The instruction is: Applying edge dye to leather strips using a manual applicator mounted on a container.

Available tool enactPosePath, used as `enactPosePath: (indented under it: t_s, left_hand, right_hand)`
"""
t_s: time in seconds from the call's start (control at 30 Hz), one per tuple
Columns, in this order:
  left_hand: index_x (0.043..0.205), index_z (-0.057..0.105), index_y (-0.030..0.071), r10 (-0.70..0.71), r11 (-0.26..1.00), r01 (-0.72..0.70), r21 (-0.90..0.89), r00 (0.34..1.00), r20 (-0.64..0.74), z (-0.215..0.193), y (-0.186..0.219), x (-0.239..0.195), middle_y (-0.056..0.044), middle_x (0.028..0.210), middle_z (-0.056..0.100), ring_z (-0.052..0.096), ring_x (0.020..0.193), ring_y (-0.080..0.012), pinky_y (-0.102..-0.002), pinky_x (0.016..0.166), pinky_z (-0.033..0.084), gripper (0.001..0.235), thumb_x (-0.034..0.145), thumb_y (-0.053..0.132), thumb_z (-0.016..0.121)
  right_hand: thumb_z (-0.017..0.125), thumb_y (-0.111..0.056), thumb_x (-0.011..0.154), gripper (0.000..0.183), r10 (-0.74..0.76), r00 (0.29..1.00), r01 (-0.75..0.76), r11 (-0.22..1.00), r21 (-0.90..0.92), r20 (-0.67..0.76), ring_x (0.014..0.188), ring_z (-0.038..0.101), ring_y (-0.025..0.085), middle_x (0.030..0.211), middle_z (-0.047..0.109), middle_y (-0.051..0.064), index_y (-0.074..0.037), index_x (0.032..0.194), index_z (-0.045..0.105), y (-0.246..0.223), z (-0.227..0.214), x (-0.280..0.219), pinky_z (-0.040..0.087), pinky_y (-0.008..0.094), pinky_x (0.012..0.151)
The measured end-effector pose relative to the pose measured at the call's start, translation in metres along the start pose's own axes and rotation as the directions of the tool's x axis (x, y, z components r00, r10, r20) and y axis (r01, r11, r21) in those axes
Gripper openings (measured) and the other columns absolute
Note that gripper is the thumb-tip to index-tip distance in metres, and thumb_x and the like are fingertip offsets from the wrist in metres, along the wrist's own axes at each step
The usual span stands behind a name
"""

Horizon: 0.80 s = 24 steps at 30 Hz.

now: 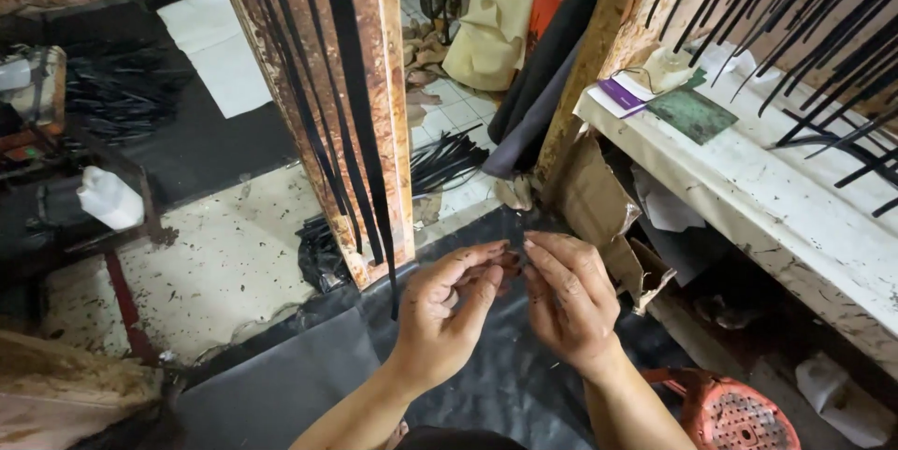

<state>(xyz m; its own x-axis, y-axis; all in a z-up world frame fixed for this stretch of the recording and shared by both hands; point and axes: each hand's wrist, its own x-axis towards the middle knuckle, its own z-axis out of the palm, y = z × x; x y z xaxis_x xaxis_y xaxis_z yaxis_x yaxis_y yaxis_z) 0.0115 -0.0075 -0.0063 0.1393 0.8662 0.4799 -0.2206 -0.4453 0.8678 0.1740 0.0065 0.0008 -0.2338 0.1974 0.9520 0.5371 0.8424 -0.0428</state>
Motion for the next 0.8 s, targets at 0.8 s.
enactPosePath:
  t_s: [0.8]
  left_hand:
    - [0.115, 0.070, -0.013, 0.070, 0.997, -0.069, 0.019, 0.987, -0.141, 0.070, -0.030, -0.023, -0.026, 0.092, 0.078, 0.079, 0.083, -0.0297, -0.037, 0.067, 0.068, 0.022, 0.097, -0.002, 0.065]
  right_hand:
    - [0.066, 0.005, 0.093, 0.012, 0.069, 0.991, -0.060, 0.995, 0.078, -0.111, 0.081, 0.074, 0.042, 0.097, 0.073, 0.030, 0.013, 0.098, 0.074, 0.007, -0.049, -0.044, 0.061, 0.049, 0.072]
